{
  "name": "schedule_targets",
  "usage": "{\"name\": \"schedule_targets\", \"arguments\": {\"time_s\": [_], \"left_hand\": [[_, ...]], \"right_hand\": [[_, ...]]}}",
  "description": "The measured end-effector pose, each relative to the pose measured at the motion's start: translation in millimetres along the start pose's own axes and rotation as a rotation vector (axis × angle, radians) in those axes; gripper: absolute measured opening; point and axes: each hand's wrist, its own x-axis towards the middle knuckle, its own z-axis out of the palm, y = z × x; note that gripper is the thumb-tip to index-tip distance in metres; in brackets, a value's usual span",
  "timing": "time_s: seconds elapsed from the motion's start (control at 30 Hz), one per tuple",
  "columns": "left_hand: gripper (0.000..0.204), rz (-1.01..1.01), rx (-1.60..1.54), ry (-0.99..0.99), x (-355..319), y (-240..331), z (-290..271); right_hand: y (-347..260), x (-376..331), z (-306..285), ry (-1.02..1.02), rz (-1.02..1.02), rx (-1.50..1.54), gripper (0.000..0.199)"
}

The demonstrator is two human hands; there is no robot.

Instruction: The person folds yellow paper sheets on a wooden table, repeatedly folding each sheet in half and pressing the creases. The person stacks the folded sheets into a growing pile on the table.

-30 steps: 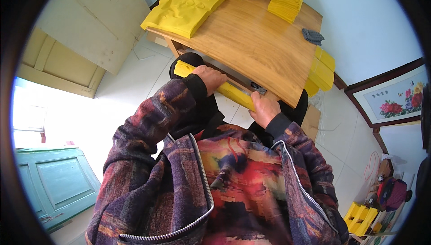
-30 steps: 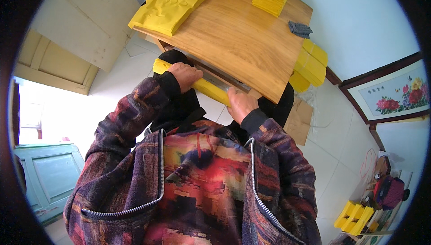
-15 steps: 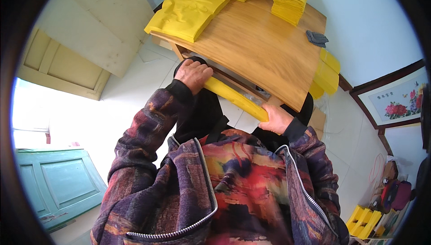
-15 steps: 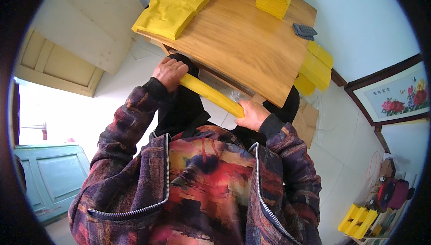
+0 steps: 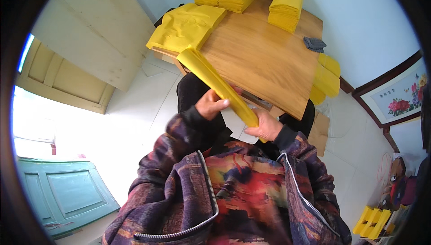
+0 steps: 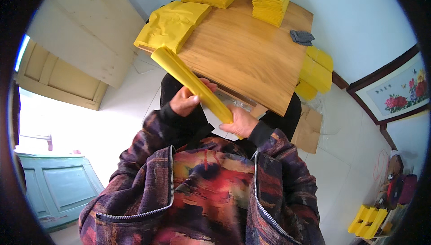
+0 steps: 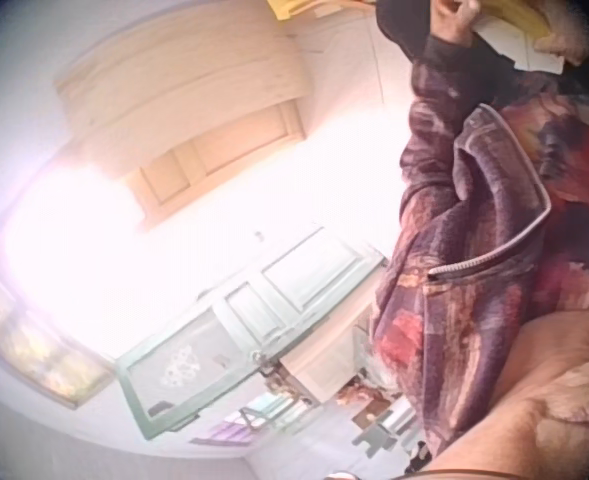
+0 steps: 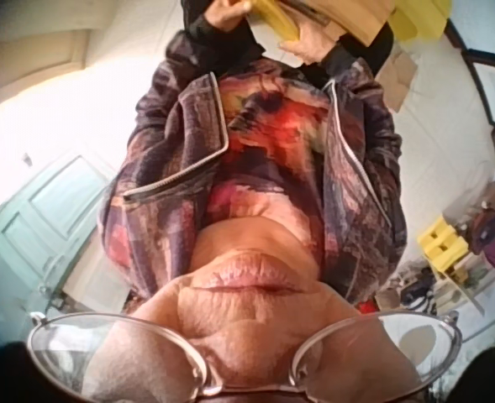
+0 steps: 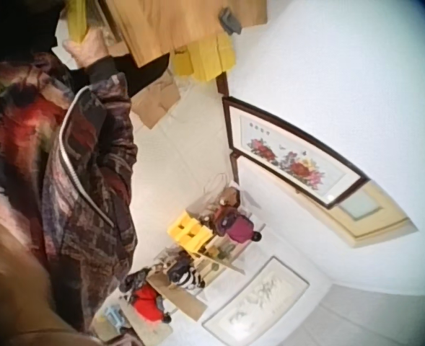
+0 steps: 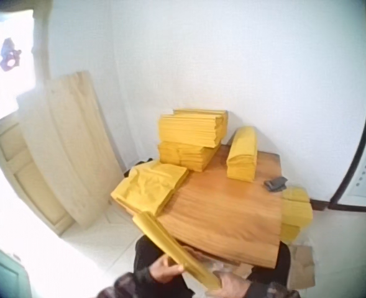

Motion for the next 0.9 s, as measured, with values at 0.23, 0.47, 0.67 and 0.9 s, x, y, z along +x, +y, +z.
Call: {"name": "schedule_targets", "arguments": {"time_s": [0.23, 0.47, 0.67, 0.9], "left_hand": [[0.022, 0.174, -0.313, 0.339, 29.2, 35.2, 17.0], [0.020, 0.254, -0.504, 0.476, 33.6, 68.0, -15.9], [0.023, 0.435, -0.557, 0.333, 29.5, 90.3, -64.7], [0.067, 0.274, -0.646, 0.215, 24.1, 58.5, -27.3]], "right_hand": [[-12.3, -0.8, 4.9, -0.116, -0.059, 0.225, 0.034], [-8.1, 0.4, -6.2, -0.230, 0.013, 0.215, 0.040], [-1.3, -1.0, -4.0, -0.239, -0.011, 0.190, 0.040], [-5.7, -2.5, -11.8, -0.229, 0.085, 0.483, 0.023]]}}
